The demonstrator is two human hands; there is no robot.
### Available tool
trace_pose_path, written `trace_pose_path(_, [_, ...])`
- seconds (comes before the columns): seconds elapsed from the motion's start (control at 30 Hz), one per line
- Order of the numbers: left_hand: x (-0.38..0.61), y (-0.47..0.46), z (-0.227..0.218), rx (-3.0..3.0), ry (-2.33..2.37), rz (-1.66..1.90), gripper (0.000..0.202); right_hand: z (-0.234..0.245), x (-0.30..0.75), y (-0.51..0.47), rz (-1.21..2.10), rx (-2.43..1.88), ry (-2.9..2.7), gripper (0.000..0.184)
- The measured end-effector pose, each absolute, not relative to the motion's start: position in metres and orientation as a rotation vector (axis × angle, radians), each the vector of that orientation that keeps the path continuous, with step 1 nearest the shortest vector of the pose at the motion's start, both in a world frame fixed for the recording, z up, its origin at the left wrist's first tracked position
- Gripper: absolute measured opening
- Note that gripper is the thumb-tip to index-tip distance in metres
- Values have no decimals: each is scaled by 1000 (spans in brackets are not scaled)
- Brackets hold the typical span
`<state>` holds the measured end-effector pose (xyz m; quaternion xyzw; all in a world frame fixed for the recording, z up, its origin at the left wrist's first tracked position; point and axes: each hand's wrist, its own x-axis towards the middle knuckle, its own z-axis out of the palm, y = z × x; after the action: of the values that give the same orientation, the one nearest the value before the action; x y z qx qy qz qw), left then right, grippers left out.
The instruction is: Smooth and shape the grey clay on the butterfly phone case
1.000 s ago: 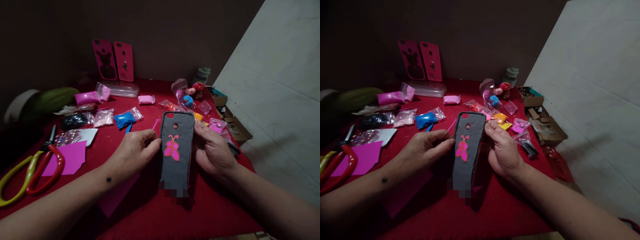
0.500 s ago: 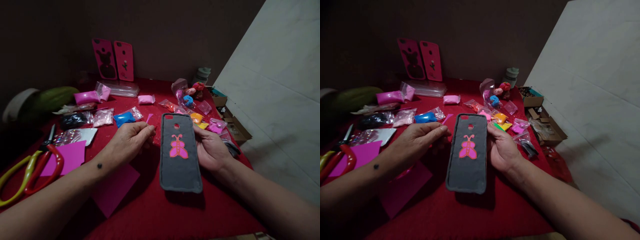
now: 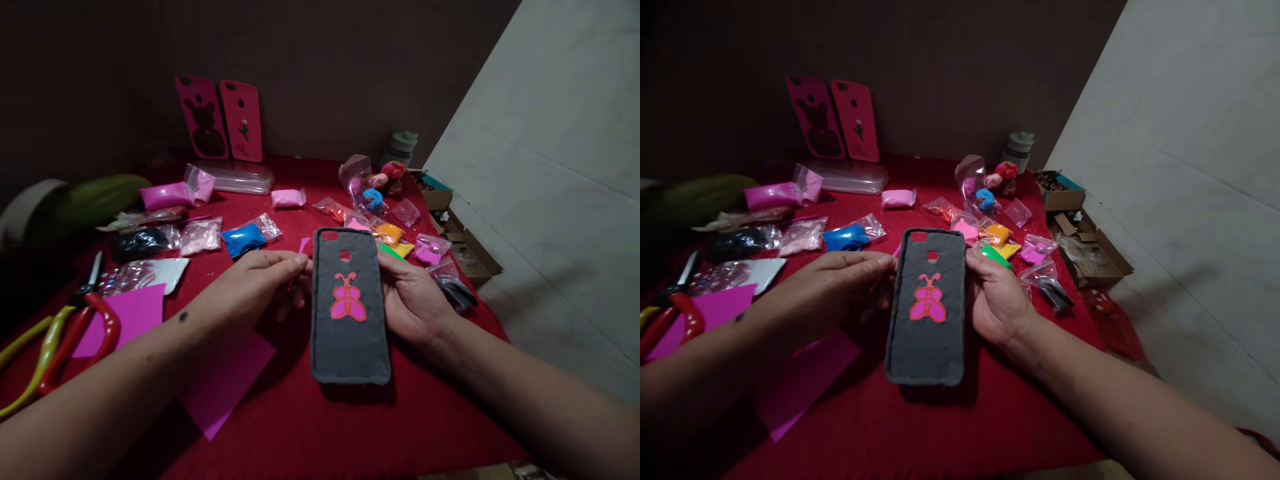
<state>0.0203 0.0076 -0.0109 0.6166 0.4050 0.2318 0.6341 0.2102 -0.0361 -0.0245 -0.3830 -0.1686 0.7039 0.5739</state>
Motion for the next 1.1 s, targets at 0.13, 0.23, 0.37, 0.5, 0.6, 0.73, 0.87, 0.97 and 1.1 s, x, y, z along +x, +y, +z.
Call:
trace_pose_path(0.13, [22,7,-12,1127,772,442,32,-26,212,-35,1653,-901,-378,21])
trace_pose_path(0.23, [23,5,-14,1104,791,370,27,-29,214,-34,1654,-897,-389,19])
trace_pose_path(0.37, [24,4,-16,1092,821,391,23,-29,216,-34,1666,-825,-467,21])
trace_pose_path(0.5, [24,8,-18,1063,850,491,19,-25,215,-40,1746,-742,-563,28])
trace_pose_path(0.6, [22,13,-21,1046,850,564,19,-23,213,-46,1804,-768,-618,26])
trace_pose_path(0.73, [20,16,-22,1036,820,584,21,-22,209,-51,1801,-784,-681,36])
trace_pose_path(0.87, [18,18,-23,1027,746,494,22,-22,208,-49,1745,-800,-645,48])
trace_pose_path(0.97, [17,18,-22,999,701,442,18,-22,209,-46,1697,-811,-641,55])
trace_pose_path(1.1, [16,17,-21,914,639,397,9,-22,211,-45,1671,-819,-604,59])
